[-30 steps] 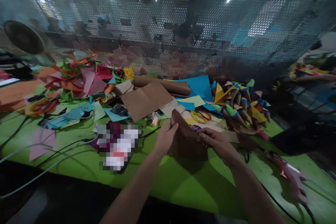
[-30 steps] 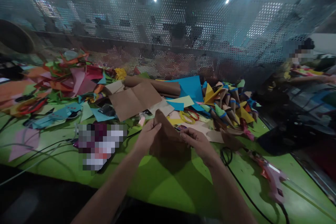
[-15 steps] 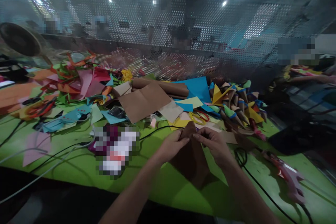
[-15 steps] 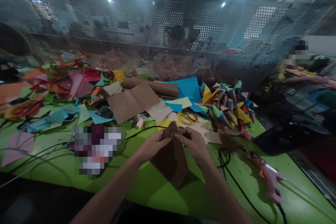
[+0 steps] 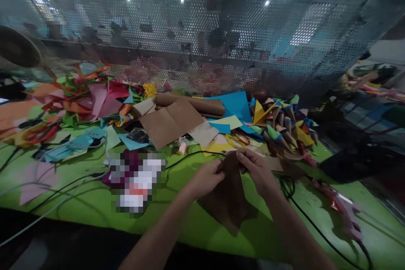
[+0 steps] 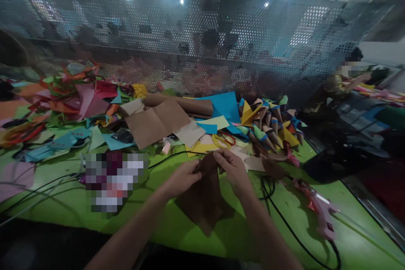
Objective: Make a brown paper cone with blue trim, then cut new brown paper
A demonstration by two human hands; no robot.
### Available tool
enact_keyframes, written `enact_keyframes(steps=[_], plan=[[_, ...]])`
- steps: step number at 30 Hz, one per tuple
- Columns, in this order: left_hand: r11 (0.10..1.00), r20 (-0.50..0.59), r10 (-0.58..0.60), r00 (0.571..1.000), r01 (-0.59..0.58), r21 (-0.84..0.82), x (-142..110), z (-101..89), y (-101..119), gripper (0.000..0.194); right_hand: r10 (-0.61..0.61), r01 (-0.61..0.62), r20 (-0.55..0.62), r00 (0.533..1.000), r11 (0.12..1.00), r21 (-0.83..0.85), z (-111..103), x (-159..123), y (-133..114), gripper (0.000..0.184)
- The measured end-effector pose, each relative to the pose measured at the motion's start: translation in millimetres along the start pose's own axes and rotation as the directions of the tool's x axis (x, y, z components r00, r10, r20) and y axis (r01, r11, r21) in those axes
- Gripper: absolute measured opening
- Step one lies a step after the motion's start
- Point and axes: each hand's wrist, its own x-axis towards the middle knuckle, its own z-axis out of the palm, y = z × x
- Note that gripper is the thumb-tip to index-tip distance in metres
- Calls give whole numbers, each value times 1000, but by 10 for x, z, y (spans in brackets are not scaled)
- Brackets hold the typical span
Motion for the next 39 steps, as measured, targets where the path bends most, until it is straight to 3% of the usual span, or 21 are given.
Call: enact_keyframes(steps=[4,9,13,16,20,24,31,35,39], plan=[[998,-104,-47,993,42,-56,3,-26,1,17,41,-36,118,992,999,-38,-12,-13,11,37],[987,-44,-102,994,96,-132,-7,-41,10,20,64,-63,71,995,998,-19,-19,-22,19,36],[985,-120,-131,984,116,-130,-4,-40,-11,18,119,-120,142,983,993,-6,-39,-30,22,39],[982,-156,-156,975,136,-134,4,-52,-4,17,101,-88,163,981,992,-85,-54,-37,31,40],[979,-197,-122,973,85,-187,19,-78,58,27,85,-44,184,979,975,-217,-37,-39,40,38],[971,-259,-92,961,29,-238,28,-99,120,19,107,-38,252,962,964,-264,19,-46,49,38],[944,-467,-138,873,-27,-330,13,-237,97,22,138,-51,313,940,961,-272,-54,-48,20,43],[938,-549,-145,823,-62,-340,18,-290,68,24,176,-120,274,945,970,-210,-160,-40,45,45],[926,-580,-161,798,-82,-369,20,-289,73,23,116,-86,196,974,984,-156,-195,-33,76,41]])
